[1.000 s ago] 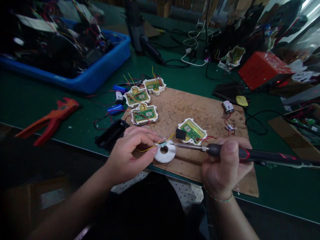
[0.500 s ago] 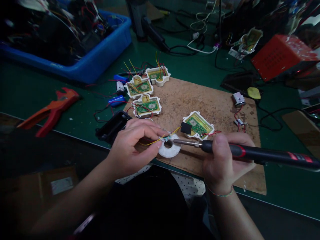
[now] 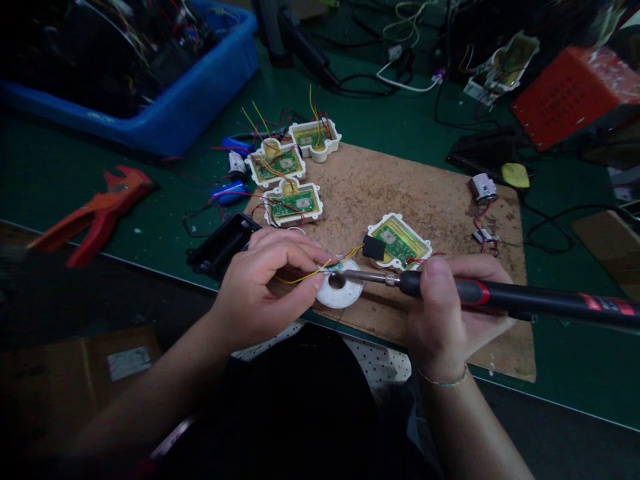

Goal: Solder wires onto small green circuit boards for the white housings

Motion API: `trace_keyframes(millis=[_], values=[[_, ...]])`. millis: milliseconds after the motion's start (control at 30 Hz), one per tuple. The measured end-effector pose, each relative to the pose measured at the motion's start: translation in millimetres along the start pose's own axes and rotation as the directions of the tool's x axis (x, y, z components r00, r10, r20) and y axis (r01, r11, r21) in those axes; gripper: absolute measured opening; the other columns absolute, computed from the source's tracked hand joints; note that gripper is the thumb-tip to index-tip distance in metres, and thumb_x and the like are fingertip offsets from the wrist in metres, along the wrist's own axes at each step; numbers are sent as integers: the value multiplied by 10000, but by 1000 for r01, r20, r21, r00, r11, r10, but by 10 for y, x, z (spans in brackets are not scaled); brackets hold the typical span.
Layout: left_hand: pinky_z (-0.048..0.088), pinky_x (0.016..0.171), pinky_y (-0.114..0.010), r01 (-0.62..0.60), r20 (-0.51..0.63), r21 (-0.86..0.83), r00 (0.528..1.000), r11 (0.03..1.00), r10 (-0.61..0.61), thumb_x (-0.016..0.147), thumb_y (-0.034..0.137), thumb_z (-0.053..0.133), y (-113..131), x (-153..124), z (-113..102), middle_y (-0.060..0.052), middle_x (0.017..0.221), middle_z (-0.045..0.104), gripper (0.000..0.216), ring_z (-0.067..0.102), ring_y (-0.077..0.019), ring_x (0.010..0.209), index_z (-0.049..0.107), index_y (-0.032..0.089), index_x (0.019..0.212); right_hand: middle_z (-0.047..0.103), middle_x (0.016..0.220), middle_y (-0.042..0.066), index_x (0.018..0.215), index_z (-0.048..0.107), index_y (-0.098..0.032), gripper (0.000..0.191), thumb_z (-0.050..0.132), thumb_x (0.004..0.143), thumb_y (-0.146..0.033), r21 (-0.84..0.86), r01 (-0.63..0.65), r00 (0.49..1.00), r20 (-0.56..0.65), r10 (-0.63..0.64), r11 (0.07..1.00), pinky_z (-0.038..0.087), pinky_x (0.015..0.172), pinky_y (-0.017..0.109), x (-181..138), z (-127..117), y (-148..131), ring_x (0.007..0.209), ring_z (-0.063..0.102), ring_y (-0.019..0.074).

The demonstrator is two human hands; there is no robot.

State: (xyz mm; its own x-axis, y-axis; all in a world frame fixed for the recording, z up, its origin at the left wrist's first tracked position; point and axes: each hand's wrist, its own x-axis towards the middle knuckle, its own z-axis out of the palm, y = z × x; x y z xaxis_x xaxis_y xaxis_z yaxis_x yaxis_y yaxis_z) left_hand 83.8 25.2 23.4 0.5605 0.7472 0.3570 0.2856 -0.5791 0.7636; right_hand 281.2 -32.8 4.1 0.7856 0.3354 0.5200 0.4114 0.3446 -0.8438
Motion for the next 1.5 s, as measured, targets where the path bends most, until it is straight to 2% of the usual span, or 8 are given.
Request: trace_keyframes(millis=[167, 300, 600, 767, 867, 1000, 1133, 1500], values=[[435, 1018, -427, -1, -4, -4, 1000, 1000, 1, 879, 156, 663, 3, 3, -1, 17, 1040, 795, 108, 706, -190, 1039, 605, 222, 817, 554, 488, -49, 594, 585, -191, 103, 670, 629, -237, 35, 26, 1000, -6, -25, 999, 329, 461, 270, 18, 7, 11, 425, 490, 124], [440, 1016, -434, -1, -6, -5, 1000, 1000, 1, 892, 163, 657, 6, 3, 0, 15, 1033, 797, 112, 711, -194, 1030, 601, 223, 814, 538, 500, -57, 612, 596, -186, 94, 674, 630, -234, 29, -5, 1000, 7, 5, 1000, 321, 484, 253, 16, 8, -4, 446, 462, 99], [447, 1009, -438, -5, -12, 2, 1000, 1000, 5, 897, 177, 658, 12, 16, 4, 14, 1023, 797, 117, 713, -197, 1024, 602, 226, 806, 565, 518, -48, 611, 602, -193, 116, 680, 645, -271, -32, -11, 1000, 18, 12, 999, 340, 502, 266, 9, -14, -14, 465, 495, 115], [441, 1015, -435, -15, -14, -3, 1000, 1000, 15, 888, 169, 665, 8, 15, 7, 23, 1030, 799, 118, 712, -187, 1024, 601, 225, 806, 571, 518, -55, 626, 613, -184, 88, 681, 649, -236, 22, 20, 1000, 9, -21, 1000, 320, 479, 251, 9, -4, -4, 450, 480, 100], [438, 1012, -440, -15, -15, -1, 1000, 1000, 15, 885, 170, 663, 7, 15, 3, 20, 1020, 800, 118, 713, -195, 1019, 600, 225, 802, 558, 505, -56, 615, 592, -190, 75, 651, 646, -223, 35, 16, 1000, 20, -16, 999, 342, 473, 252, 16, 4, -12, 452, 487, 105], [443, 1011, -445, -7, 0, 6, 1000, 1000, 7, 891, 175, 651, 6, 12, -4, 13, 1030, 800, 109, 714, -202, 1018, 605, 227, 807, 539, 506, -65, 606, 573, -198, 62, 615, 644, -222, 42, -5, 1000, -24, 6, 999, 371, 489, 252, 31, 6, -9, 462, 498, 104], [441, 1015, -445, -4, -1, 1, 1000, 1000, 4, 894, 175, 652, 6, 4, -4, 12, 1034, 798, 102, 709, -201, 1028, 611, 226, 815, 545, 497, -55, 600, 574, -205, 72, 617, 642, -245, 52, -4, 1000, -31, 6, 999, 378, 466, 289, 41, -3, 24, 429, 511, 139], [434, 1018, -444, -7, -3, -6, 1000, 1000, 7, 881, 165, 663, 4, 4, 0, 21, 1032, 797, 102, 708, -196, 1028, 613, 226, 816, 499, 480, -71, 586, 551, -212, 59, 592, 618, -239, 9, 9, 999, -50, -9, 1000, 312, 464, 266, 51, 13, 5, 432, 464, 109]])
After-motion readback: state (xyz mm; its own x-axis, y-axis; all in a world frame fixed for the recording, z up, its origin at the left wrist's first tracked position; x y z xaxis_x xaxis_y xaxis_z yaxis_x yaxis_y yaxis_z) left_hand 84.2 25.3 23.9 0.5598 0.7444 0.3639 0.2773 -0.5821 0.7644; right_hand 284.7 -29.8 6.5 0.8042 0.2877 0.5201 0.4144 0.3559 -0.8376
